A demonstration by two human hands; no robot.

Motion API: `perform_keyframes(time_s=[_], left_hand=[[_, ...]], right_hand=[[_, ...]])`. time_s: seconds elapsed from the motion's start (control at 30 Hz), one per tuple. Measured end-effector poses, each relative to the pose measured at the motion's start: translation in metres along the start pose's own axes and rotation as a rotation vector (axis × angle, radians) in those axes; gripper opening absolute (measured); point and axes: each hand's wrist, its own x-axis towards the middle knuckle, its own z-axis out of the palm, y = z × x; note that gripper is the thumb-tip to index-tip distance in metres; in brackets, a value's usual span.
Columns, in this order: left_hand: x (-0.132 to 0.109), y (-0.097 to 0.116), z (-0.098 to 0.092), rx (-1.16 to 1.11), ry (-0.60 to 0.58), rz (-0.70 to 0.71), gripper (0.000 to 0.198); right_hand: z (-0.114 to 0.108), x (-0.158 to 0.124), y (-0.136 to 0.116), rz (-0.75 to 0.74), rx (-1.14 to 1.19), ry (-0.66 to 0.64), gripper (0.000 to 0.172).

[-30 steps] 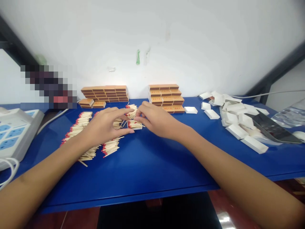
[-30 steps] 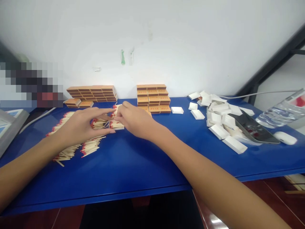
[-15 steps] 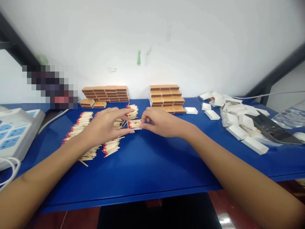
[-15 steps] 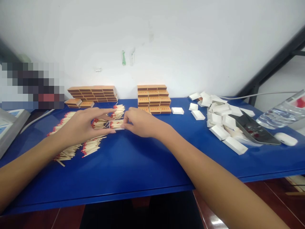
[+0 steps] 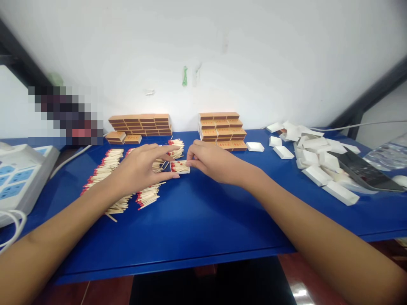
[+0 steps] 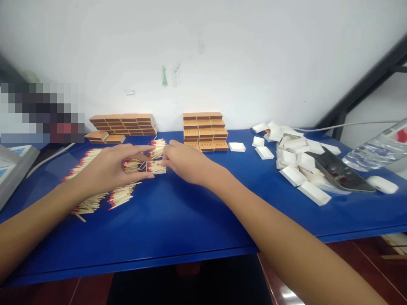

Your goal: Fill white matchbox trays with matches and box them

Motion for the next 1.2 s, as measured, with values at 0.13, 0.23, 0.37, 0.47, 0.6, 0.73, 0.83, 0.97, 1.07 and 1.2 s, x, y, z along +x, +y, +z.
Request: perform_keyframes(time_s=[0.13, 0.23, 0.37, 0.47, 0.6, 0.73, 0.83, 0.97, 1.07, 1.2], left_hand=[[0.0, 0.0, 0.0, 0.002, 0.013, 0.023, 0.07], [0.0, 0.0, 0.0, 0.0, 0.006, 0.04, 0.068], [0.0, 0.001, 0.0, -0.009, 0.001, 0.028, 0.068], [0.0, 0.001, -0.001, -0.015, 0.004, 0.008, 0.07], [0.0, 0.001, -0.001, -0.013, 0.011, 0.009, 0.071], [0.0, 0.001, -0.001, 0.001, 0.006, 0.006, 0.07], [0.0, 0.0, -0.001, 0.018, -0.003, -0.005, 0.07], [0.0, -0.001, -0.001, 0.02, -0.001, -0.021, 0.071], [0.0, 0.0, -0.001, -0.003, 0.01, -0.016, 0.071], [0.001, 0.0, -0.001, -0.016, 0.021, -0.011, 0.071]], right_hand=[[0.003, 0.0, -0.005, -0.051, 0.027, -0.026, 0.013], [0.004, 0.0, -0.006, -0.09, 0.061, -0.034, 0.013], [0.002, 0.0, 0.001, -0.059, 0.096, 0.062, 0.012], [0.001, 0.001, 0.01, -0.006, 0.047, 0.125, 0.008], [0.003, 0.003, 0.018, 0.012, 0.075, 0.053, 0.012], [0.003, 0.004, 0.018, 0.067, 0.127, 0.001, 0.017], [0.001, 0.004, 0.015, 0.04, 0.143, 0.027, 0.018], [-0.002, 0.002, 0.01, -0.081, 0.161, 0.14, 0.015], [0.001, 0.001, 0.006, -0.157, 0.162, 0.176, 0.011], [0.004, 0.001, 0.006, -0.163, 0.195, 0.143, 0.009]])
